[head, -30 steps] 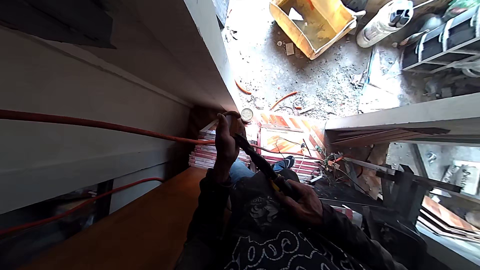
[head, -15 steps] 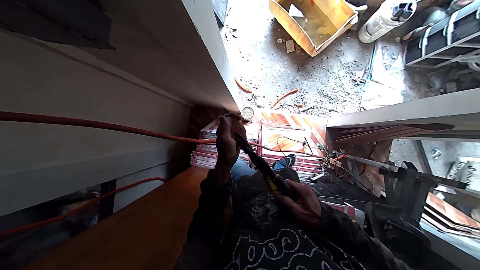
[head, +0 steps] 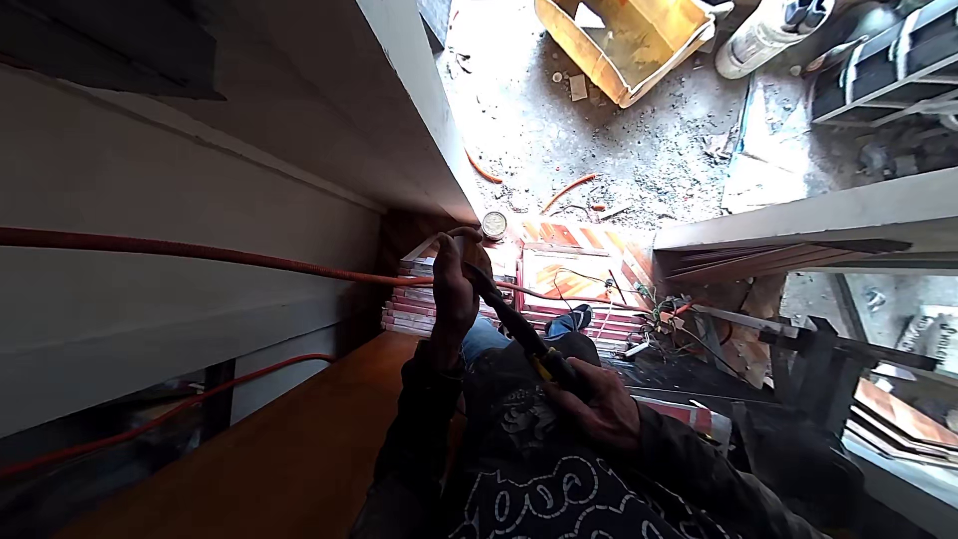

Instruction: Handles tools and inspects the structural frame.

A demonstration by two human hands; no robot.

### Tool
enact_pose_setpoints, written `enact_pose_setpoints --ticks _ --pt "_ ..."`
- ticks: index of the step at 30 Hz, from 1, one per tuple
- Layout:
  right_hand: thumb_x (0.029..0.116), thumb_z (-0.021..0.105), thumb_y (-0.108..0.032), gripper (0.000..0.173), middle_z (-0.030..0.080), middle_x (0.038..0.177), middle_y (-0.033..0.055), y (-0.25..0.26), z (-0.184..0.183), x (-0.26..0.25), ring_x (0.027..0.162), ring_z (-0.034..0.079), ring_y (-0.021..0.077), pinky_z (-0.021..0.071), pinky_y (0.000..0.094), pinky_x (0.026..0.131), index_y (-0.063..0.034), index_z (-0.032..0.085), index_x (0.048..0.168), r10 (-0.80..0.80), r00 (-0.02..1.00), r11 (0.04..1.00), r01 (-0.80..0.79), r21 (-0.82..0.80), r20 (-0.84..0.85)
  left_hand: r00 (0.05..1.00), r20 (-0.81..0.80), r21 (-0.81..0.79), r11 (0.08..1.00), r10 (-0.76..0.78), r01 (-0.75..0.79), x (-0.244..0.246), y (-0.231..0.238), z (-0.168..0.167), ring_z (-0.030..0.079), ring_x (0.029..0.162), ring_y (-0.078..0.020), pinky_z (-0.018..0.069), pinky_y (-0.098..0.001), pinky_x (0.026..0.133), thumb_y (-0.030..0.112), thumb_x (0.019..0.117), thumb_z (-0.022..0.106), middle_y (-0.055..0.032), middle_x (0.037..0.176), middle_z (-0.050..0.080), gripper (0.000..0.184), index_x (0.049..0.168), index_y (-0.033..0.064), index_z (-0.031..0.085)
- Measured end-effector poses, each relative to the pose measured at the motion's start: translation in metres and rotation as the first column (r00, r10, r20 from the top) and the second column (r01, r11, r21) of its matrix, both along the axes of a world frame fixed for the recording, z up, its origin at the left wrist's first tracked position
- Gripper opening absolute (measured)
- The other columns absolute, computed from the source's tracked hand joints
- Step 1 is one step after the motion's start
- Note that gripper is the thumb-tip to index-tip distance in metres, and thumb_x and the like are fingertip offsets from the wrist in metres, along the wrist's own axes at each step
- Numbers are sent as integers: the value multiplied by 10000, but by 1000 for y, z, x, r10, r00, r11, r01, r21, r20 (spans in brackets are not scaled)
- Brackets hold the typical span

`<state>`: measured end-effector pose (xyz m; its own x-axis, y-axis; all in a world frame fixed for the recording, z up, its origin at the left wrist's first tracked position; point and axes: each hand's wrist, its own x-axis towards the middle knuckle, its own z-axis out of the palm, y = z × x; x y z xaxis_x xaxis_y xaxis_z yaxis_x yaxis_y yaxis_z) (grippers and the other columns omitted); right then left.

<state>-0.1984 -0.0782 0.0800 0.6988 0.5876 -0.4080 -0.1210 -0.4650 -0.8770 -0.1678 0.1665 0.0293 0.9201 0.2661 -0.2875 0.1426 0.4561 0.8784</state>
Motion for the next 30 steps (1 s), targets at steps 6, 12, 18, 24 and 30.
enact_pose_setpoints --ticks 6,12,18,24,30 --pt "975 604 -370 326 561 662 0 0 2 0 593 541 53 445 255 556 -60 622 876 11 1000 1000 -11 -6 -10 1000 16 2 1000 5 -5 0 -3 2 423 456 -85 376 -214 412 617 1065 157 11 623 461 592 1108 227 600" --pt "981 592 -390 333 602 696 3 1 3 1 626 576 59 469 267 580 -69 637 903 18 998 1000 -18 0 -59 999 23 3 1000 31 -31 5 -6 2 408 437 -74 365 -204 399 612 1066 183 23 614 453 559 1126 241 596" --pt "976 593 -385 348 553 647 2 5 7 -3 573 538 63 443 258 544 -52 622 883 -2 999 998 4 -57 33 1000 26 7 1000 15 -15 -1 -5 2 400 440 -80 355 -203 400 613 1066 178 14 617 448 570 1132 227 592" --pt "967 577 -418 395 565 587 29 4 8 -2 513 563 110 453 307 487 -51 643 837 21 969 986 20 -164 245 1000 -11 82 997 -1 2 -3 -4 -2 422 467 -102 387 -230 424 607 1070 156 -2 635 463 592 1140 230 606" --pt "958 612 -425 382 573 612 0 -6 4 0 540 552 62 445 274 508 -72 637 814 -32 992 998 38 -53 121 1000 -17 291 957 16 -10 -5 1 -12 487 490 -53 430 -196 434 632 1058 140 17 694 563 629 1159 236 619"
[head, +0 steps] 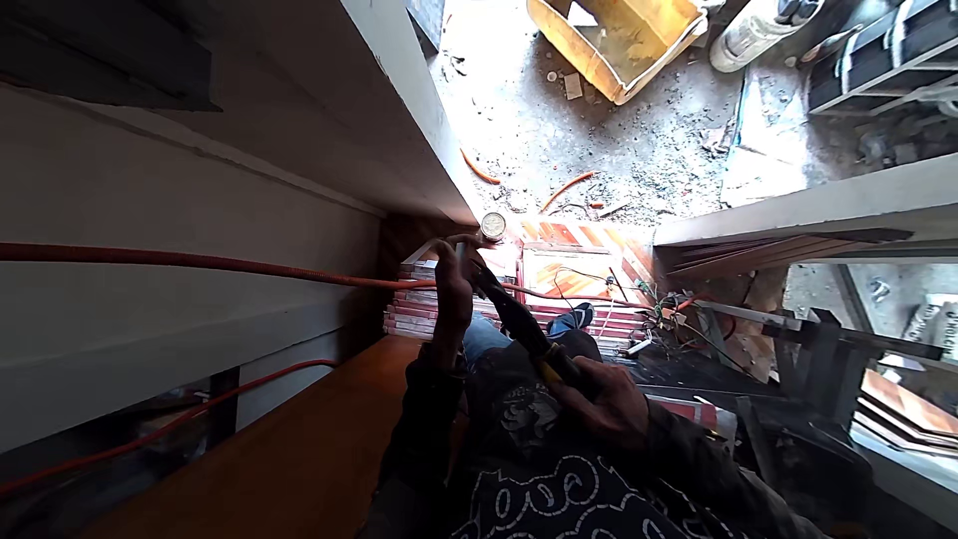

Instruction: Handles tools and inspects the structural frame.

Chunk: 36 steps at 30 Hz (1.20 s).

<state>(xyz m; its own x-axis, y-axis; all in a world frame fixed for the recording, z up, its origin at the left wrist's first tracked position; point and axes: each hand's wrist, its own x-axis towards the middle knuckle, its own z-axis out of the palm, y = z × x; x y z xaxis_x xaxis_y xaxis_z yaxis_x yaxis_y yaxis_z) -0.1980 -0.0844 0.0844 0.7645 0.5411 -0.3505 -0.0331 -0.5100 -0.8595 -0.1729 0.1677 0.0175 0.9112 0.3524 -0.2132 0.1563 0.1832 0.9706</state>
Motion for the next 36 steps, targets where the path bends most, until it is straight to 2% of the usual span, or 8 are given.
enact_pose_setpoints --ticks 4,6,9,14,18,22,26,36 --pt "977 629 -331 265 710 723 -28 -19 -13 0 624 670 39 574 257 590 -79 672 906 -78 972 983 112 146 -220 981 -155 -250 956 117 -153 -1 24 -12 381 431 -101 340 -225 407 615 1059 91 8 615 458 611 1140 262 582" --pt "974 599 -384 328 724 747 10 -30 -23 11 658 704 127 595 353 637 -67 683 971 -51 982 994 31 -109 -182 942 -281 -176 955 185 -240 -2 34 -19 429 489 -90 369 -212 458 478 1102 210 11 703 515 425 1202 278 571" --pt "1009 578 -405 484 694 981 269 -43 -31 43 957 688 451 505 645 846 55 630 1151 126 955 799 -258 -543 -268 949 -248 -111 967 198 -230 9 40 -21 615 684 -77 488 -198 583 324 1127 337 -13 959 681 295 1326 233 535" --pt "1018 553 -388 489 681 1174 282 -54 -42 40 1184 629 469 476 629 980 28 597 1270 193 921 610 -382 -694 -337 973 -57 -212 949 224 -231 2 27 -15 715 943 -169 600 -316 794 179 1080 512 -48 1145 703 244 1317 214 563" --pt "986 635 -387 491 681 1006 276 -63 -47 37 966 669 433 497 619 879 75 637 1150 132 948 828 -266 -495 -288 947 -37 -275 908 318 -315 13 18 -17 736 957 -217 625 -422 862 25 1006 598 -50 1082 718 199 1163 145 622" --pt "913 680 -427 428 635 780 102 -55 -60 28 713 612 203 506 446 701 -1 676 961 4 972 975 -57 -217 -236 926 -103 -157 914 362 -375 23 12 -17 716 968 -172 612 -361 830 22 971 656 -46 1116 726 180 1129 106 641" --pt "905 711 -366 276 614 704 -62 -34 -57 27 622 569 2 494 236 615 -91 689 920 -71 939 996 82 21 -336 892 -132 -160 878 433 -451 31 6 -15 677 852 -114 585 -296 732 -7 924 699 -10 1027 717 199 1070 123 662" --pt "928 693 -278 193 638 722 -66 1 -60 20 626 573 -19 487 202 607 -84 685 927 -18 939 984 77 160 -343 920 -125 -206 897 372 -391 39 -11 -6 733 808 -167 638 -352 752 -29 916 703 -55 982 746 210 1115 38 705"
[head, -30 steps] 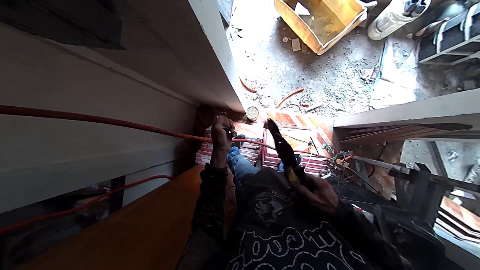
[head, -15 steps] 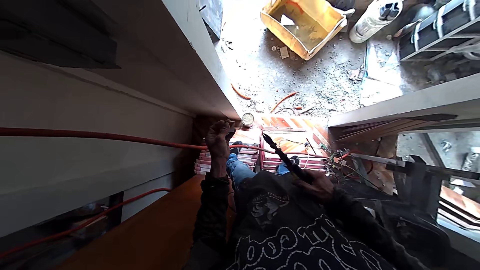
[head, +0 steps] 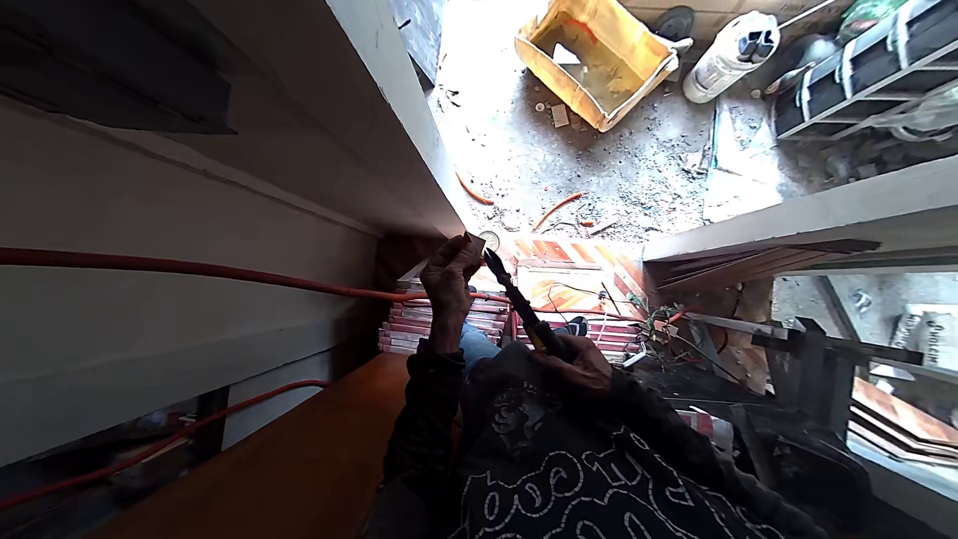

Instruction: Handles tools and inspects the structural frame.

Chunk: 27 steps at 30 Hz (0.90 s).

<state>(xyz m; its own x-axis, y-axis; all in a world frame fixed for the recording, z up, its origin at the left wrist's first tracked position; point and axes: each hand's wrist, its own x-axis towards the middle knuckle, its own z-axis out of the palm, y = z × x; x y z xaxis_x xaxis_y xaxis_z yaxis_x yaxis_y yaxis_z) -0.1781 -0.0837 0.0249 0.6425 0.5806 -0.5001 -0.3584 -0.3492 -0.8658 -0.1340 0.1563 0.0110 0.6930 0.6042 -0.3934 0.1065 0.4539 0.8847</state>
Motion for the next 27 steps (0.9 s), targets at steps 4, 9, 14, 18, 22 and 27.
enact_pose_setpoints --ticks 4,9,14,18,22,27 --pt "937 685 -306 223 667 752 -54 4 0 -2 641 585 -13 493 216 622 -84 699 950 0 999 1000 0 -12 40 1000 -16 45 999 -25 26 -1 -1 0 734 808 -158 637 -330 734 -12 912 720 -63 991 753 205 1114 23 724" --pt "940 675 -292 222 706 798 -42 2 0 -3 679 612 -17 509 215 652 -74 709 969 -5 998 1000 5 -1 65 999 -26 64 997 -35 36 -1 0 4 733 805 -150 635 -326 729 3 919 718 -50 985 755 198 1113 41 727" --pt "934 682 -311 225 679 762 -52 1 1 -2 650 592 -10 495 222 625 -89 712 955 6 998 1000 -5 -23 67 999 -8 55 997 -48 48 0 -1 2 732 780 -149 636 -327 718 8 913 729 -46 960 757 175 1085 44 737" --pt "935 679 -341 255 640 733 -56 2 4 -1 637 569 -3 481 233 621 -87 698 947 32 997 998 -27 -60 76 998 -6 79 995 -56 56 -2 -2 1 738 788 -155 639 -334 718 15 909 740 -48 966 761 173 1079 48 740" --pt "938 676 -328 252 650 747 -50 6 5 -3 652 575 -9 488 224 635 -80 710 964 21 996 999 -16 -51 88 1000 -22 110 994 -18 21 -1 -6 2 729 764 -136 631 -312 694 16 893 756 -41 935 761 172 1063 45 748" --pt "939 667 -314 236 635 738 -57 11 6 -4 646 563 -15 478 217 625 -82 705 952 3 994 999 0 -38 105 999 -37 124 992 -13 18 -1 -9 1 727 777 -130 629 -304 701 17 895 755 -39 967 757 194 1087 43 740"
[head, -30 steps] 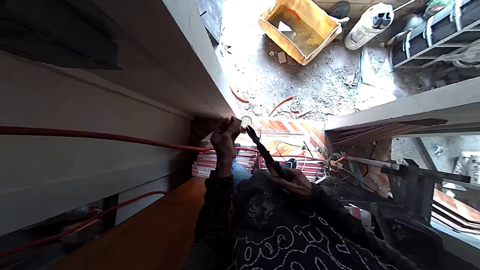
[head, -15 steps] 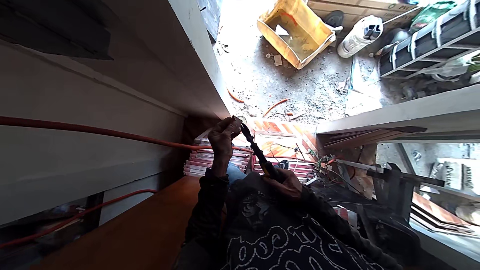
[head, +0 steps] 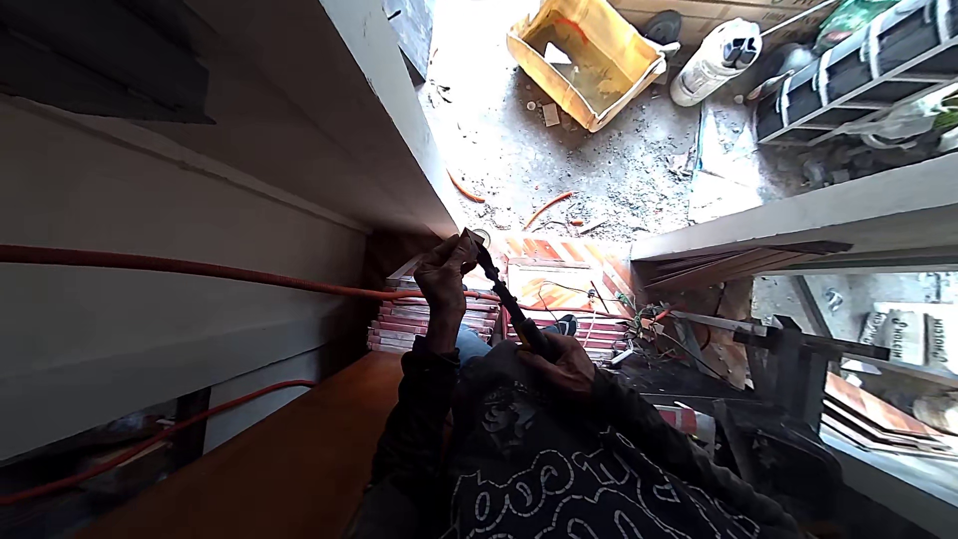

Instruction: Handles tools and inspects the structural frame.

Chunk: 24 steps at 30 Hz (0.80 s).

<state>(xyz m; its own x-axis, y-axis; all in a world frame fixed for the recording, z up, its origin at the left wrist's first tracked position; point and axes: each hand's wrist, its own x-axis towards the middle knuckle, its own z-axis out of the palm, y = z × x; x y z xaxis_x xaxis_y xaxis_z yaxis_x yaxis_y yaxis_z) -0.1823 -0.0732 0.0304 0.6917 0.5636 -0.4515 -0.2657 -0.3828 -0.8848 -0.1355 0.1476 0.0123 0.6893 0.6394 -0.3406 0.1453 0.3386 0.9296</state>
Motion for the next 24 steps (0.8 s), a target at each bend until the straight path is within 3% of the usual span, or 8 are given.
enact_pose_setpoints --ticks 14,24 --pt "939 649 -378 313 655 786 -7 -1 0 3 700 601 59 512 311 678 -76 707 999 47 999 996 -47 -80 3 999 -42 2 1000 21 -21 2 -1 0 731 772 -151 632 -324 694 80 910 764 -60 951 760 169 1073 39 749" --pt "938 650 -375 310 645 782 -9 0 2 4 695 593 51 503 293 672 -71 692 984 58 998 995 -60 -78 -19 998 -47 32 999 44 -42 0 -3 2 724 758 -128 623 -301 673 96 904 774 -40 959 760 161 1060 57 752"
